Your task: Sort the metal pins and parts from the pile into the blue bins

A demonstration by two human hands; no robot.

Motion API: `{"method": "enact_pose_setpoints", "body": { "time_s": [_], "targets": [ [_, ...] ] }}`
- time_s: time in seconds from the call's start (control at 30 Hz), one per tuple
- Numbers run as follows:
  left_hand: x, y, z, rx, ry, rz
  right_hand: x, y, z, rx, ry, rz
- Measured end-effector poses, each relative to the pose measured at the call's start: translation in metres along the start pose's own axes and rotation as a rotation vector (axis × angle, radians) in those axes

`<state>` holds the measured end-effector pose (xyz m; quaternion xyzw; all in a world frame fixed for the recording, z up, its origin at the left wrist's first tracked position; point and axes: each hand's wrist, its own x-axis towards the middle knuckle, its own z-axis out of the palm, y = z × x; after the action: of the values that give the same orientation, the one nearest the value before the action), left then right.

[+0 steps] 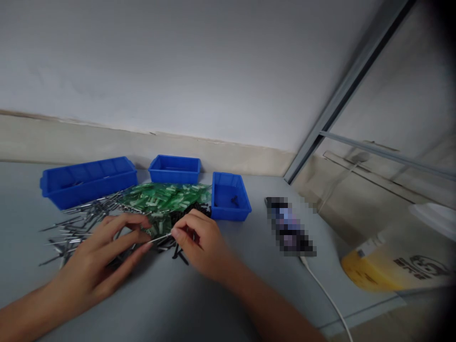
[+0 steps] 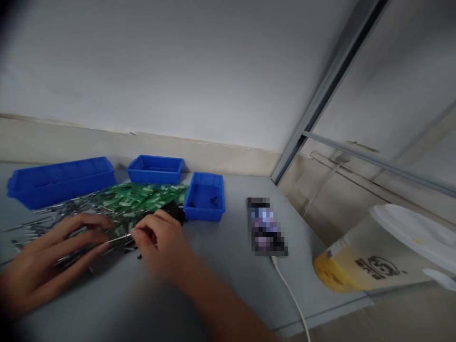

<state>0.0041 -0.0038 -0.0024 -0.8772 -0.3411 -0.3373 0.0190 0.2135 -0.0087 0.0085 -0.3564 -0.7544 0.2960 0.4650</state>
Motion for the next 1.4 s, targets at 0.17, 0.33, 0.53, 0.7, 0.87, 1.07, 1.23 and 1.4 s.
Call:
{"method": "enact_pose_setpoints", "body": {
  "time_s": [0.17,0.33,0.53,0.7,0.87,1.07,1.23,1.4],
  "targets": [
    [0.0007,0.0014,-0.0003,-0.011,-0.021,-0.027,-0.0002,0.0011,0.0014,0.02,0.018,-0.016],
    [-0.0004,-0.0005,-0.0005,-0.035,-0.037,-0.032,0.0005,0.0019,0.0027,0.02,0.019,-0.023],
    [-0.0019,-0.0021,0.0011,-0.025,-0.012,-0.032,-0.0006,0.0021,0.0039,0.021,0.025,-0.01],
    [-0.0017,-0.0006,0.0011,-0.027,0.005,-0.042,-0.0008,0.0008,0.0028,0.001,0.012,0.027],
    [-0.0009,-0.0009,0.0015,-0.009,0.008,-0.054,-0.0002,0.0011,0.0024,-0.011,0.013,0.004],
    [0.001,0.0011,0.0008,-0.064,-0.008,-0.091,0.0007,-0.0014,0.0006,0.019,0.01,0.018],
    [0.0002,0.0012,0.0017,-0.077,0.019,-0.078,0.0002,0.0011,0.0016,-0.001,0.011,0.015],
    [-0.0007,0.0006,0.0022,-0.077,0.03,-0.071,0.0,0.0008,0.0017,-0.021,0.006,0.041]
  ]
}}
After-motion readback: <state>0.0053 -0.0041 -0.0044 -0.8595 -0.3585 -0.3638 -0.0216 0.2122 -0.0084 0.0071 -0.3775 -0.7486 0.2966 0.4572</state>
